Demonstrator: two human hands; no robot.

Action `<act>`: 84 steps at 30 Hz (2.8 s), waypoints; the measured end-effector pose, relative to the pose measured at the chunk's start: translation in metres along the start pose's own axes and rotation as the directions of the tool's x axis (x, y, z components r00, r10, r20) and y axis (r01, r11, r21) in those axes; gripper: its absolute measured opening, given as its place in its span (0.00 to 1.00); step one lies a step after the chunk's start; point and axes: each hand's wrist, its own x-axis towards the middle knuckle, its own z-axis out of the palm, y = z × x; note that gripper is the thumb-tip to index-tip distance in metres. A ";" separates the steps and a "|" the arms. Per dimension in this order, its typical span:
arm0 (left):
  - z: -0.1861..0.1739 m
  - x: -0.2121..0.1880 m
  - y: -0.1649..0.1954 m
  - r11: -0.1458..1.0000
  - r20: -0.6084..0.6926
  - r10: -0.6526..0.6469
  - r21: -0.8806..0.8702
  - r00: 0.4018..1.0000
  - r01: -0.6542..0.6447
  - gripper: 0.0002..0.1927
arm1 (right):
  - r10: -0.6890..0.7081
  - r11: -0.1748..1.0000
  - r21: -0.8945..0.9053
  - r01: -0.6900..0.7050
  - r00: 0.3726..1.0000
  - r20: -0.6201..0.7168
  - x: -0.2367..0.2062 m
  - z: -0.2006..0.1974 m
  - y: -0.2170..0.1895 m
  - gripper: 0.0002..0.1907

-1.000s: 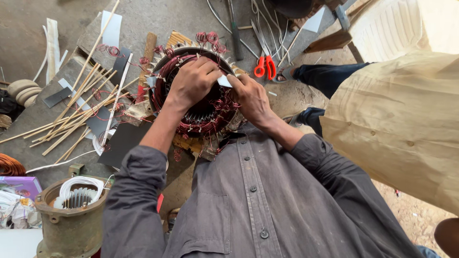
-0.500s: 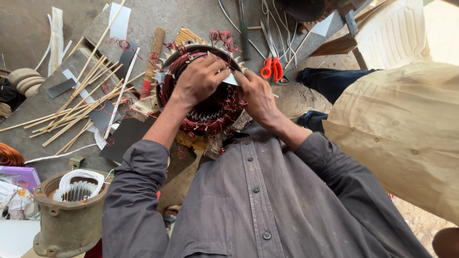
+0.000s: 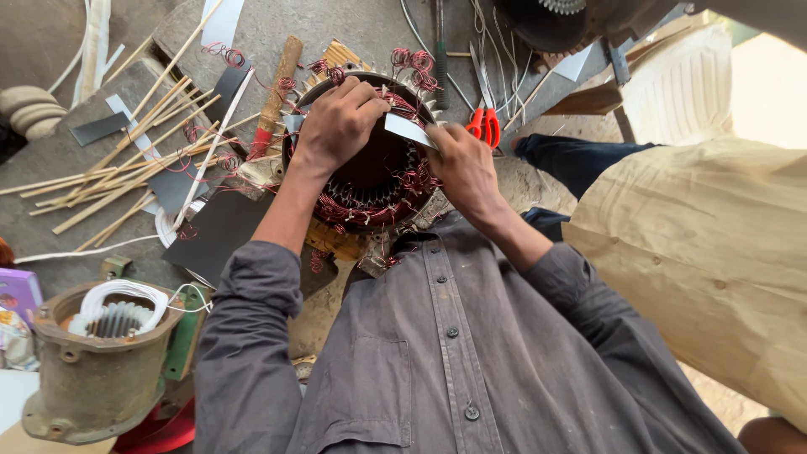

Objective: The person cuts a piece of black insulating material using scissors and inserts it into the slots of a motor stator. They repeat this process, cutting additional pieces and carefully placing them between the copper windings to insulate the motor components.

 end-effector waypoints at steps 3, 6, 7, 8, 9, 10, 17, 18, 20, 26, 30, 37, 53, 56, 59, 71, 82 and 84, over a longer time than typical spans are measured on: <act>0.012 -0.005 0.002 0.998 0.011 0.061 0.013 0.998 -0.061 0.03 | 0.031 0.999 -0.031 -0.030 0.998 0.059 -0.007 -0.003 -0.003 0.14; 0.031 -0.009 0.004 0.989 0.021 0.109 0.101 0.994 -0.110 0.03 | 0.007 0.999 -0.038 -0.005 0.998 0.056 -0.005 0.003 -0.002 0.18; 0.033 -0.011 0.000 0.981 0.040 0.116 0.154 0.992 -0.121 0.04 | -0.012 0.999 -0.034 0.014 0.999 0.038 -0.005 0.005 -0.002 0.20; 0.035 -0.010 -0.004 0.970 0.059 0.123 0.204 0.991 -0.132 0.04 | -0.005 0.997 -0.073 0.009 0.998 0.059 0.000 0.009 -0.001 0.19; 0.035 -0.010 -0.006 0.957 0.075 0.129 0.252 0.989 -0.144 0.05 | 0.003 0.993 -0.114 0.007 0.997 0.079 0.008 0.013 0.001 0.18; 0.035 -0.011 -0.006 0.963 0.080 0.100 0.243 0.992 -0.117 0.05 | 0.010 0.988 -0.154 0.006 0.995 0.102 0.011 0.013 0.001 0.18; 0.020 -0.004 0.008 0.984 -0.011 0.103 0.149 0.995 -0.100 0.02 | 0.006 0.998 0.055 -0.005 1.000 -0.021 -0.001 -0.007 -0.003 0.15; 0.021 -0.003 0.013 0.984 -0.030 0.140 0.119 0.990 -0.135 0.03 | -0.010 0.998 0.063 0.012 1.000 -0.025 -0.005 -0.007 -0.005 0.17; 0.024 -0.001 0.019 0.970 0.033 0.179 0.164 0.983 -0.182 0.03 | -0.006 0.999 0.036 0.006 1.000 0.001 -0.007 -0.003 -0.006 0.16; 0.030 -0.001 0.011 0.931 0.123 0.193 0.290 0.973 -0.221 0.04 | 0.017 0.998 -0.069 -0.012 0.998 0.066 0.002 0.015 0.003 0.09; 0.027 -0.001 0.011 0.962 0.057 0.169 0.208 0.984 -0.177 0.02 | 0.000 1.000 -0.021 0.001 0.999 0.042 0.004 0.014 0.004 0.12; 0.020 -0.006 0.016 0.978 0.031 0.080 0.190 0.996 -0.084 0.06 | 0.010 0.997 -0.076 -0.013 0.999 -0.040 -0.015 0.004 -0.010 0.28; 0.016 -0.002 0.018 0.965 0.020 0.070 0.252 0.997 -0.073 0.03 | 0.042 0.997 0.059 -0.043 0.999 0.023 -0.009 0.003 -0.004 0.23; 0.026 0.000 0.011 0.959 0.101 0.152 0.224 0.983 -0.172 0.02 | 0.048 0.995 0.083 -0.048 0.999 0.001 -0.015 0.000 -0.008 0.19; 0.040 -0.002 0.006 0.930 0.080 0.233 0.275 0.969 -0.246 0.03 | 0.068 0.996 0.062 -0.071 0.997 0.044 -0.014 0.005 -0.005 0.15; 0.011 0.006 0.024 0.982 0.086 0.105 0.151 0.991 -0.117 0.07 | 0.018 0.994 0.108 -0.016 1.000 -0.014 -0.014 0.007 0.016 0.18; -0.086 -0.214 0.036 0.592 -0.653 -0.731 -0.460 0.200 0.662 0.07 | 0.392 0.704 0.601 -0.378 0.913 0.116 -0.105 0.011 0.053 0.12; -0.071 -0.259 0.037 0.381 -0.608 -0.792 -0.569 -0.060 0.728 0.05 | 0.408 0.670 0.637 -0.382 0.906 0.115 -0.112 0.014 0.061 0.12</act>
